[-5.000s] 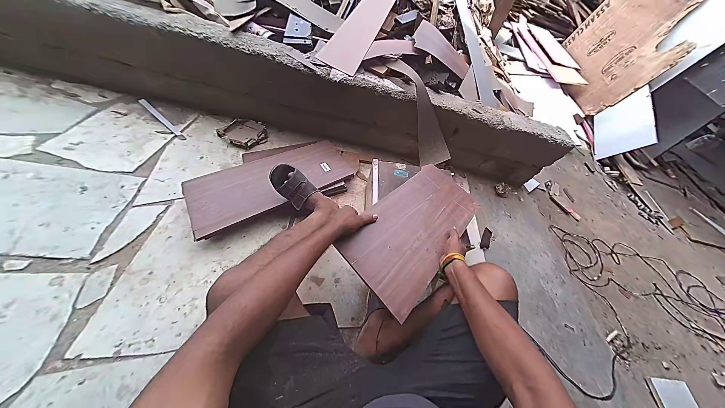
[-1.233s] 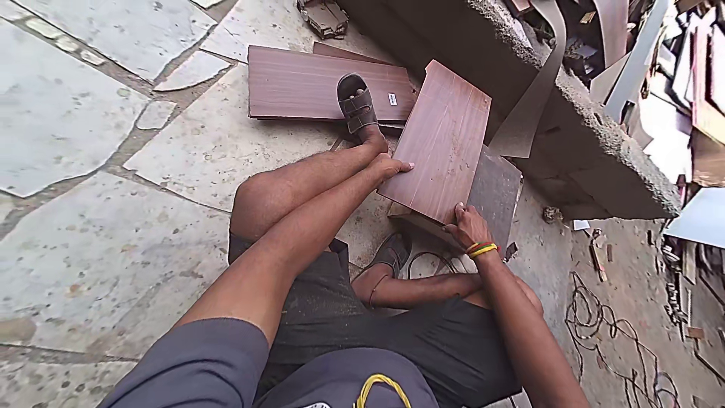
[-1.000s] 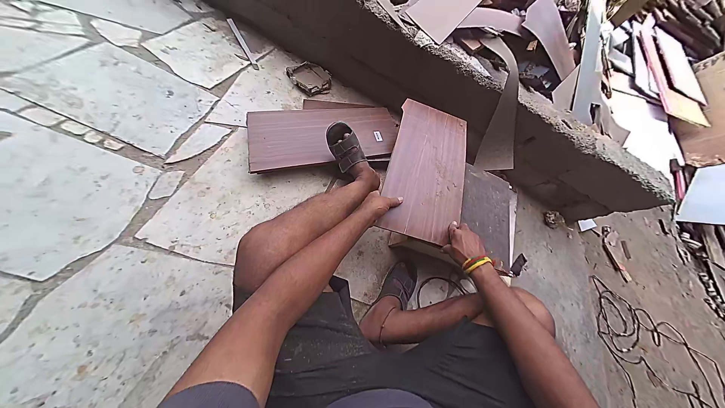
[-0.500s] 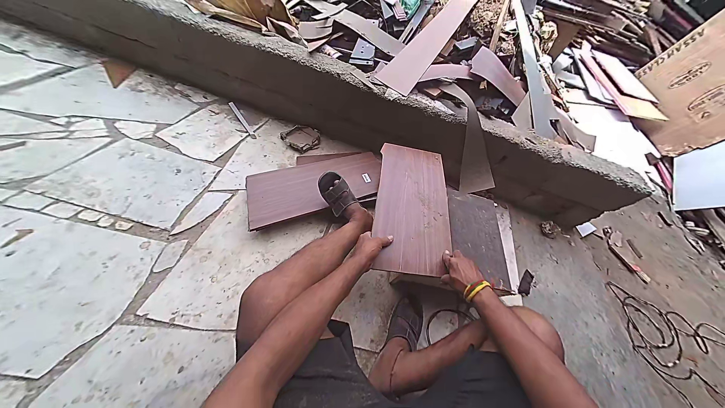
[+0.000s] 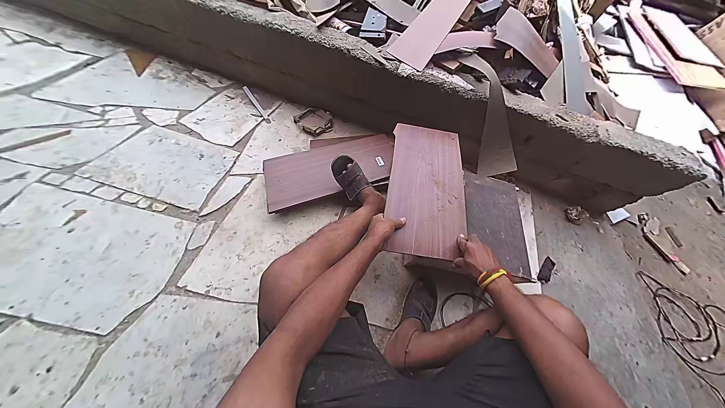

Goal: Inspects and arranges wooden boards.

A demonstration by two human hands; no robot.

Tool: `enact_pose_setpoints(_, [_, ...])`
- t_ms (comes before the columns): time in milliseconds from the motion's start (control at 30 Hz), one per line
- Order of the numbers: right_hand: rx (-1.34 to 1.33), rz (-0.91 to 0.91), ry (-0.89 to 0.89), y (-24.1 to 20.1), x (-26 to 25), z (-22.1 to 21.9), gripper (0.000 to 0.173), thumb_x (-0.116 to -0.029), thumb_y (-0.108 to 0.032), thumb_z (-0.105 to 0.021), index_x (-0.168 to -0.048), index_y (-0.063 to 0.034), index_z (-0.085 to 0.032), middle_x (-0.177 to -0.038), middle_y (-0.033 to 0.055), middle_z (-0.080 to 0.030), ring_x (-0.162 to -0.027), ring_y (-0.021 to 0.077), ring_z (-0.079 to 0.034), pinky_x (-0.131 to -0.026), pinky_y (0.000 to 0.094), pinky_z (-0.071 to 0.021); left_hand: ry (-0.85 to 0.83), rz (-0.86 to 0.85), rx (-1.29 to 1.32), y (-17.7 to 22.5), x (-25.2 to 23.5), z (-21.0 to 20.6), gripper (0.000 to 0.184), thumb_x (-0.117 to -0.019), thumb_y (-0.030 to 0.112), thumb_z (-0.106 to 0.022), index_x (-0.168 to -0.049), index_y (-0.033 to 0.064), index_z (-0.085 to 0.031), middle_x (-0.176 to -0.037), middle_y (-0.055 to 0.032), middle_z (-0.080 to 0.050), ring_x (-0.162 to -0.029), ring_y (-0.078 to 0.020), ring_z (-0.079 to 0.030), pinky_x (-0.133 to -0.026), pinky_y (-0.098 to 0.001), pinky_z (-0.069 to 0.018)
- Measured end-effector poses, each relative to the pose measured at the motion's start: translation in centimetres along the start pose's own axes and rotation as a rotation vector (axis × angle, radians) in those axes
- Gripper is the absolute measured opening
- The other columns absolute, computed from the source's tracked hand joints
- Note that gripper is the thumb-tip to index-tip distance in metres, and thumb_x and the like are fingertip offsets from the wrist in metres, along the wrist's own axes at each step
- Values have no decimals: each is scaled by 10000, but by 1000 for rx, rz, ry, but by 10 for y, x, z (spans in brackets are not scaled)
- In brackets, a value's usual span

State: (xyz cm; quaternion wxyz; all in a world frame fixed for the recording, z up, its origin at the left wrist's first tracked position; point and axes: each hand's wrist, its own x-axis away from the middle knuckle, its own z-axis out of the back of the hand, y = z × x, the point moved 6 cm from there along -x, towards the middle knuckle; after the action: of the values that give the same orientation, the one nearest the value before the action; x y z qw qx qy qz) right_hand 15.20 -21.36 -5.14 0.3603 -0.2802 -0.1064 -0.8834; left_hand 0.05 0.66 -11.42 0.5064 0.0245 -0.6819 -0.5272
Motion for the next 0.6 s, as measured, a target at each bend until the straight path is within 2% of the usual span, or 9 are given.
enact_pose_setpoints(167, [-29,-9,20,-4,-7,0,731,-863,-334,-807,-1462,-26,-522,-1384,277,-552,-1194,429,-628,-956,558,-550,-52,14,-47,6,-1,8,605,-888,268,-823,-1351,-22,-562,-1191,-237,-690,-1069,-339,-704,-942,-520,-574])
enact_pose_setpoints(300, [-26,-24,-11,-4,-6,1,704,-875,-321,-798,-1431,14,-525,-1388,292,-543,-1203,435,-626,-962,555,-552,-149,31,-75,12,9,6,577,-922,142,-768,-1407,-16,-498,-1202,-240,-670,-1045,-324,-697,-902,-495,-582])
enact_pose_setpoints(367, [-33,-22,-3,-5,-5,-1,697,-878,-315,-799,-1427,18,-528,-1392,299,-537,-1212,440,-620,-966,558,-548,-124,24,-142,16,17,8,610,-933,142,-759,-1438,-18,-457,-1239,-249,-646,-1079,-327,-680,-924,-494,-570])
enact_pose_setpoints(600, [-60,7,2,-1,-5,-3,723,-891,-307,-790,-1468,7,-487,-1404,301,-524,-1205,454,-617,-962,570,-545,-34,-43,-210,17,20,9,561,-907,175,-795,-1365,-23,-539,-1192,-235,-687,-1057,-325,-709,-932,-493,-580])
